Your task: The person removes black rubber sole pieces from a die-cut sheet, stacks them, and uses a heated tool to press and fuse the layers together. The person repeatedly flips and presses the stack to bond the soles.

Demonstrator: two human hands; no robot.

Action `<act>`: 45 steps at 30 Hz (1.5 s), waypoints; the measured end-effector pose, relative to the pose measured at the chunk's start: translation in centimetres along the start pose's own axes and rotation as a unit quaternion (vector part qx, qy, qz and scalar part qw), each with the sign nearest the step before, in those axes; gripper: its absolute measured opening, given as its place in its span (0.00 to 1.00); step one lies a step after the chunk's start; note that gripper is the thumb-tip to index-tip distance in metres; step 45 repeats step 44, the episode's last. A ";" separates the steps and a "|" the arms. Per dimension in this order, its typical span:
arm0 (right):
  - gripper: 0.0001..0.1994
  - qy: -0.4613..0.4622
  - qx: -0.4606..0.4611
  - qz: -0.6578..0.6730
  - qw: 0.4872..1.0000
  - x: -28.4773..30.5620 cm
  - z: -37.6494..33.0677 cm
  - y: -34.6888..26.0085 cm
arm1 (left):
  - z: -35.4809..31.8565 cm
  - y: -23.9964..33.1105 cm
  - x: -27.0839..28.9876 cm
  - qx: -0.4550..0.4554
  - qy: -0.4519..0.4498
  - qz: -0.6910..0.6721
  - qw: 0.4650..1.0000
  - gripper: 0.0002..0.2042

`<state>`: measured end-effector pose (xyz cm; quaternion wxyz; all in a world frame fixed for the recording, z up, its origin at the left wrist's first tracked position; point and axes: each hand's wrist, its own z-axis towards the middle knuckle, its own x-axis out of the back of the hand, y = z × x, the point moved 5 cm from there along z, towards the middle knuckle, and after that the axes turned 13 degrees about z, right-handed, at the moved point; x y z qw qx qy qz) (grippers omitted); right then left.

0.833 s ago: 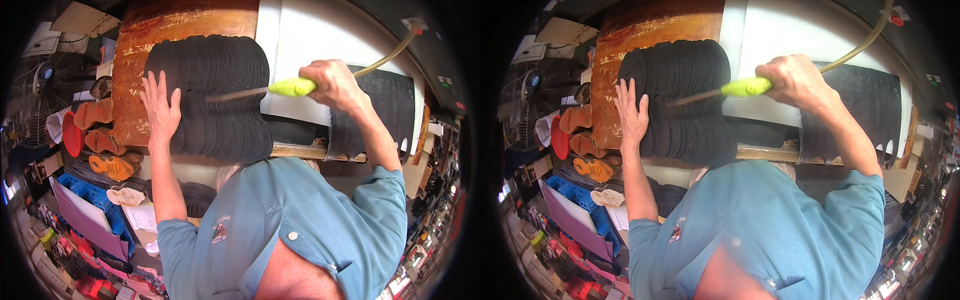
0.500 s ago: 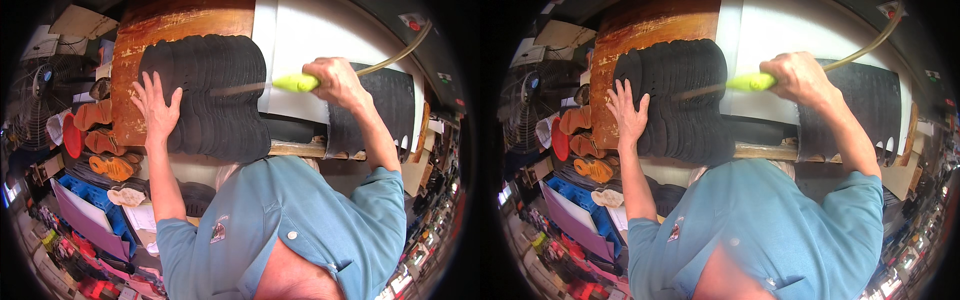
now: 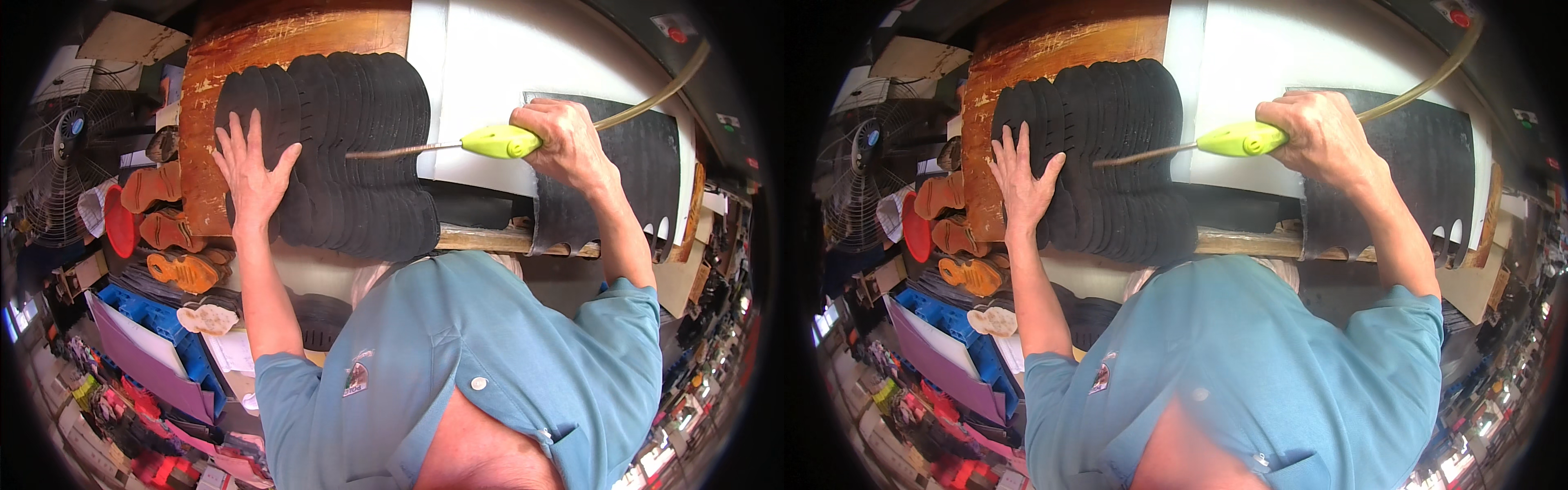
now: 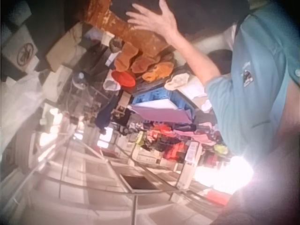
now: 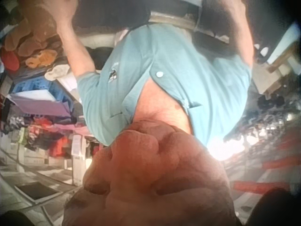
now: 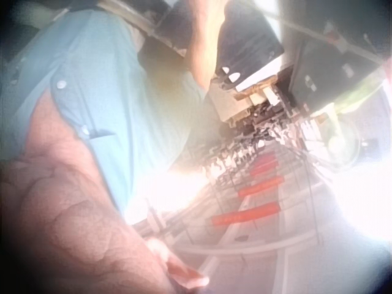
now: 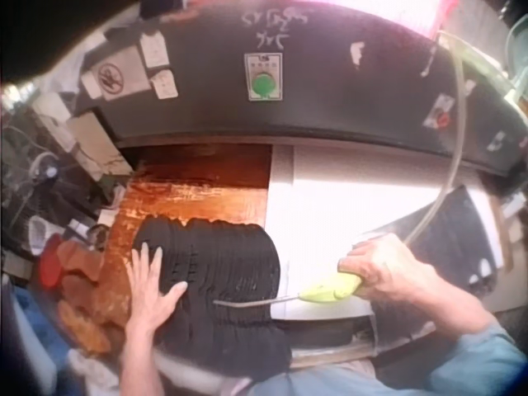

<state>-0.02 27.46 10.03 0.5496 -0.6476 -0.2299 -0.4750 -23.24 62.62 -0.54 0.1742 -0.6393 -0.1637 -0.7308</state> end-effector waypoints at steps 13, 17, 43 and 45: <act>0.09 0.008 -0.050 -0.008 0.999 -0.6 -0.2 0.6 | -0.4 1.7 0.0 -0.040 0.005 -0.020 0.999 0.43; 0.07 -0.055 -0.041 -0.002 0.998 -1.2 -0.5 0.3 | -0.4 1.3 0.2 -0.019 0.009 -0.034 0.999 0.44; 0.08 -0.047 -0.065 -0.009 0.997 0.4 -1.3 0.4 | -0.7 2.5 0.7 -0.023 -0.014 -0.018 0.999 0.50; 0.08 -0.021 -0.085 -0.018 0.996 0.6 -1.3 0.5 | -0.7 2.5 0.6 -0.021 -0.016 -0.018 0.999 0.50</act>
